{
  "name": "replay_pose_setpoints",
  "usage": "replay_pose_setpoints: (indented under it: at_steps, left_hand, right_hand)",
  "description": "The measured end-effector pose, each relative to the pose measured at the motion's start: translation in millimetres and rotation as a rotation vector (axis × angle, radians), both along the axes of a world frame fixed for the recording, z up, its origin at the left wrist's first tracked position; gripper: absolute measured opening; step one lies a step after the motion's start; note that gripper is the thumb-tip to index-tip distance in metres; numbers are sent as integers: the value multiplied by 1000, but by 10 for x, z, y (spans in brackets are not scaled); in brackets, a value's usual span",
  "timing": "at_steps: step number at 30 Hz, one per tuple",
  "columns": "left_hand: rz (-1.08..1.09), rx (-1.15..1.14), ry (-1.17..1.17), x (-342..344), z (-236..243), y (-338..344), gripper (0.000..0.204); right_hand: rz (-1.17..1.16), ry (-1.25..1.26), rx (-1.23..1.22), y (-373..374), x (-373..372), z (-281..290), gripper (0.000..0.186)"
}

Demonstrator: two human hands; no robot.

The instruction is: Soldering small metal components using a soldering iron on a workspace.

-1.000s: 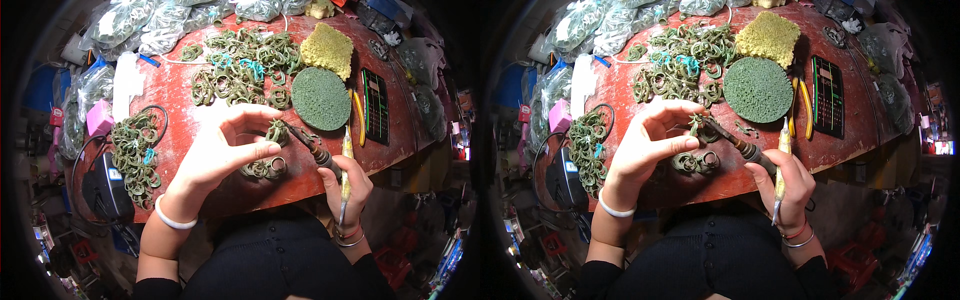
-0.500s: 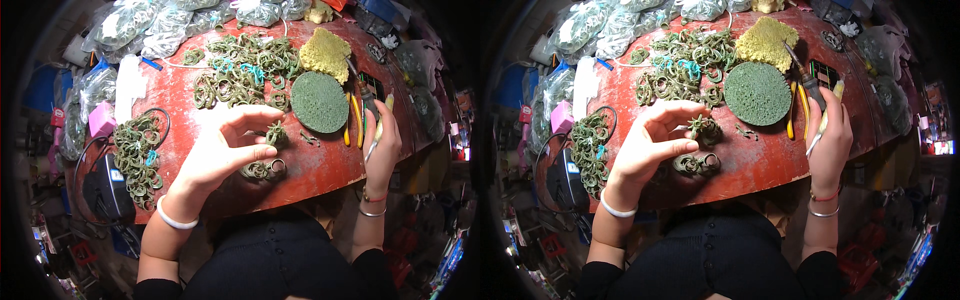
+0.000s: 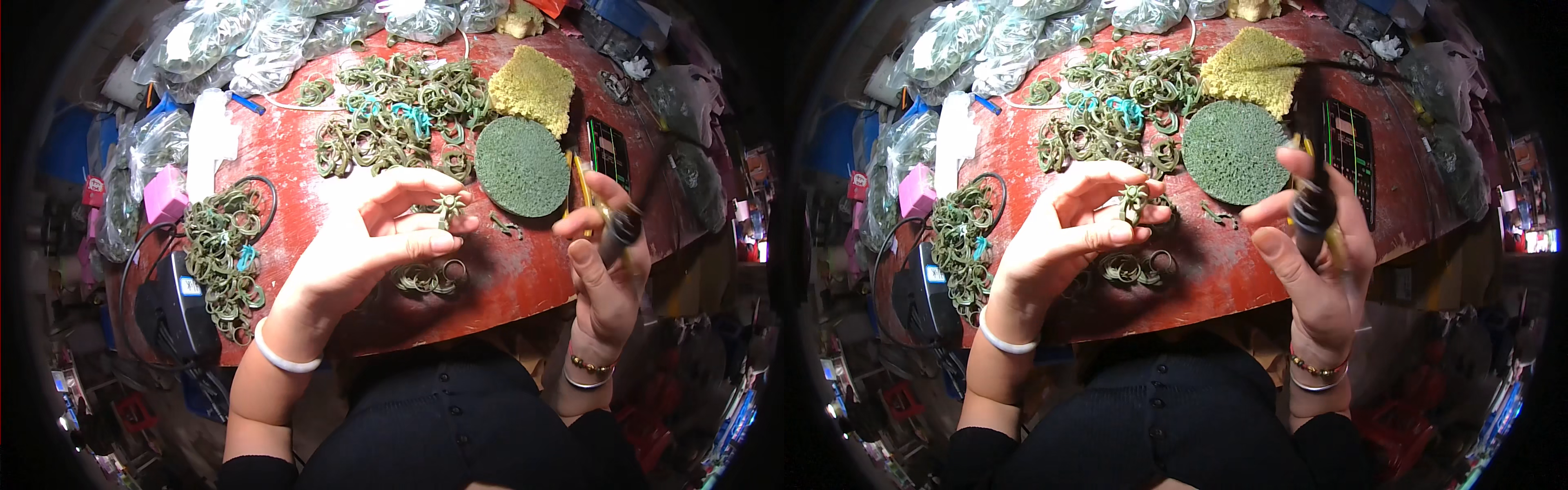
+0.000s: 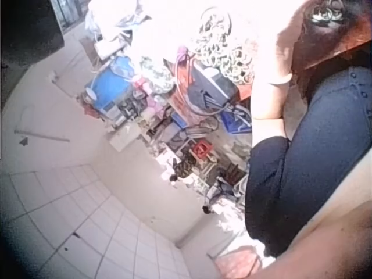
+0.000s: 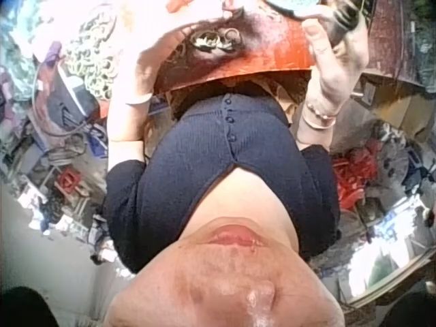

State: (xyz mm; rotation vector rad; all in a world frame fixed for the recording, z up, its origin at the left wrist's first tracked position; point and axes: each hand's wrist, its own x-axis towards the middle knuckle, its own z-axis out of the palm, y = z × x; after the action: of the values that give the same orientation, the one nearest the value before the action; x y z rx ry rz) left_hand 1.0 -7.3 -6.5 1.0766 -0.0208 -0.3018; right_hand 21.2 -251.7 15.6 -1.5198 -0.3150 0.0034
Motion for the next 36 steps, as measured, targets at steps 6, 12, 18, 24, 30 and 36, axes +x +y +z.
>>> replay_pose_setpoints:
  at_steps: [6, 12, 18, 24, 30, 36]
  left_hand:
    - [-47, -110, 115, -12, 58, -4, 41]
    - [-74, -154, 91, -14, 101, -18, 37]
    - [-77, -190, 66, -9, 58, 1, 31]
    - [-2, -113, 140, -16, 69, -19, 29]
    - [-17, -186, 139, 9, 21, 0, 31]
    - [26, -256, 33, -19, 4, -21, 32]
  right_hand:
    - [57, 197, 174, 215, -100, -29, 38]
    - [108, -100, -50, 403, -92, -65, 26]
    - [106, -229, -208, 426, -42, -108, 21]
    - [-68, -502, -304, 480, 30, -110, 29]
    - [-5, -452, -264, 456, 82, -174, 31]
    - [126, -397, -247, 458, 95, -112, 32]
